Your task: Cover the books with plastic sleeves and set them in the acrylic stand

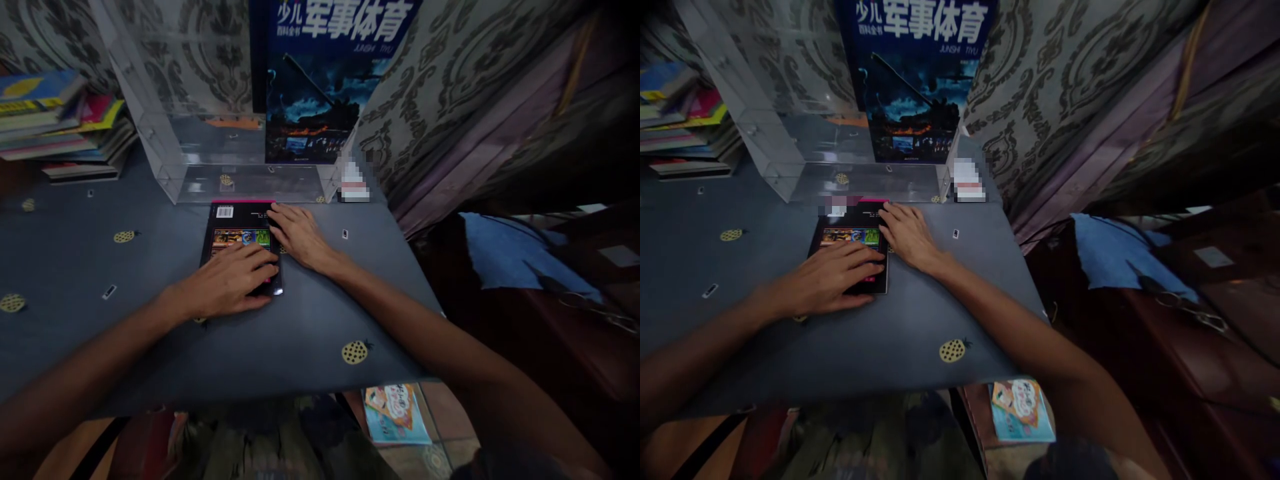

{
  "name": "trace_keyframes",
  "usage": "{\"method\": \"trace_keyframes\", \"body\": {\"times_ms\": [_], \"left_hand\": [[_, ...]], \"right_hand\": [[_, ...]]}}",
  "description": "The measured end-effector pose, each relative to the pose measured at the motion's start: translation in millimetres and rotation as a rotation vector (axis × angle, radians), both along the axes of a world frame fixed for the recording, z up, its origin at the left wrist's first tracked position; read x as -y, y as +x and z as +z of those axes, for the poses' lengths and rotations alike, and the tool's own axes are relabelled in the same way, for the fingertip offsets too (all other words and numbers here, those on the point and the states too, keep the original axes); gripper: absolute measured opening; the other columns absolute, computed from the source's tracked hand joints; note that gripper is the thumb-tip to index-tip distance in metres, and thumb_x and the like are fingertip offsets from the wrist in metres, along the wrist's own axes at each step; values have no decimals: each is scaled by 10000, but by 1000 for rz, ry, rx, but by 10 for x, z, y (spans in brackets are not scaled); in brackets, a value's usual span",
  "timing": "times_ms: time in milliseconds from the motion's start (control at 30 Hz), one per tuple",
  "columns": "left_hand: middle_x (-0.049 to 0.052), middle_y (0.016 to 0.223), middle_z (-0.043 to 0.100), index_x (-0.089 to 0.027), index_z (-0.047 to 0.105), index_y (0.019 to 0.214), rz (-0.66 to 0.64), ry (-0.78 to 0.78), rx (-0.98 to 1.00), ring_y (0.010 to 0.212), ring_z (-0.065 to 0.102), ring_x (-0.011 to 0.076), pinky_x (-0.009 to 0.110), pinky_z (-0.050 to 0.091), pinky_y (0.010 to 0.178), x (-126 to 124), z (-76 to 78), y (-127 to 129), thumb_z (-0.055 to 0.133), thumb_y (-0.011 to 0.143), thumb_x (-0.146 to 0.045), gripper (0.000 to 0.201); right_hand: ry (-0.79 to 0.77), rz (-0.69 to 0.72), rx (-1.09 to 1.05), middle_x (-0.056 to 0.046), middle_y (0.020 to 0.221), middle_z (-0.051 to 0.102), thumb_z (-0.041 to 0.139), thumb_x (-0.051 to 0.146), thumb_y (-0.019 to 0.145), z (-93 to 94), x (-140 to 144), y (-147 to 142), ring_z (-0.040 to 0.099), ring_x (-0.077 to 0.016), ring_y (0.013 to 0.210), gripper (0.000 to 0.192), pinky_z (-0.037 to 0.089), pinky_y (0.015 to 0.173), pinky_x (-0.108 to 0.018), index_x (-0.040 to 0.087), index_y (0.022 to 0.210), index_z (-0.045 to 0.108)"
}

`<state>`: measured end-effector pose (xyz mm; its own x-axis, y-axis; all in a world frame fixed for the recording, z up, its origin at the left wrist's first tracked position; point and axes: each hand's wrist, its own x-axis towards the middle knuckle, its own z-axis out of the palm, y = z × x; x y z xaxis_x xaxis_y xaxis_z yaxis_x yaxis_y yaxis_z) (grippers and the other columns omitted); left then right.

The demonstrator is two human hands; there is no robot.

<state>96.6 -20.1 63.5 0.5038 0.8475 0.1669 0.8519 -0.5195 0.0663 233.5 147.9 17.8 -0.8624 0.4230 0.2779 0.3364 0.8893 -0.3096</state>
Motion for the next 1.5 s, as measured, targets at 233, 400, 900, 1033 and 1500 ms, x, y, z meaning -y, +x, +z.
{"method": "trace_keyframes", "body": {"times_ms": [233, 400, 900, 1033, 1500], "left_hand": [[126, 1197, 717, -158, 684, 1058, -23, 87, -26, 1084, 651, 277, 421, 535, 898, 0, -49, -2, 568, 968, -368, 256], [110, 1152, 749, -157, 701, 1084, -44, 144, 31, 1067, 682, 269, 403, 555, 870, -5, -63, -21, 559, 978, -360, 270], [76, 1140, 768, -176, 741, 1035, -91, 151, 140, 1088, 699, 249, 404, 588, 907, -52, -52, -66, 516, 994, -295, 257], [77, 1166, 761, -183, 741, 1043, -83, 130, 150, 1095, 695, 243, 401, 588, 907, -53, -52, -67, 516, 992, -293, 255], [76, 1159, 753, -165, 719, 1010, -82, 136, 111, 1055, 685, 240, 373, 572, 867, -45, -52, -48, 539, 988, -343, 253]], "right_hand": [[-108, 75, -78, -117, 1445, 597, 501, 221, 986, -10, 149, 198, 509, -278, 1363, 369, 399, 1136, -516, 159, 1320, 646], [-250, 164, -178, -107, 1374, 650, 495, 275, 991, 27, 317, 452, 544, -255, 1329, 331, 434, 1115, -518, 194, 1258, 673], [-396, 271, -165, -107, 1244, 691, 588, 485, 957, 153, 266, 528, 602, -269, 1181, 463, 476, 1037, -504, 208, 1328, 606], [-400, 272, -138, -112, 1263, 679, 591, 530, 949, 156, 248, 528, 595, -277, 1189, 508, 470, 1039, -509, 219, 1350, 591], [-324, 345, -114, -136, 1340, 625, 652, 636, 879, 78, 187, 531, 557, -304, 1225, 731, 432, 1054, -506, 203, 1446, 497]]}}
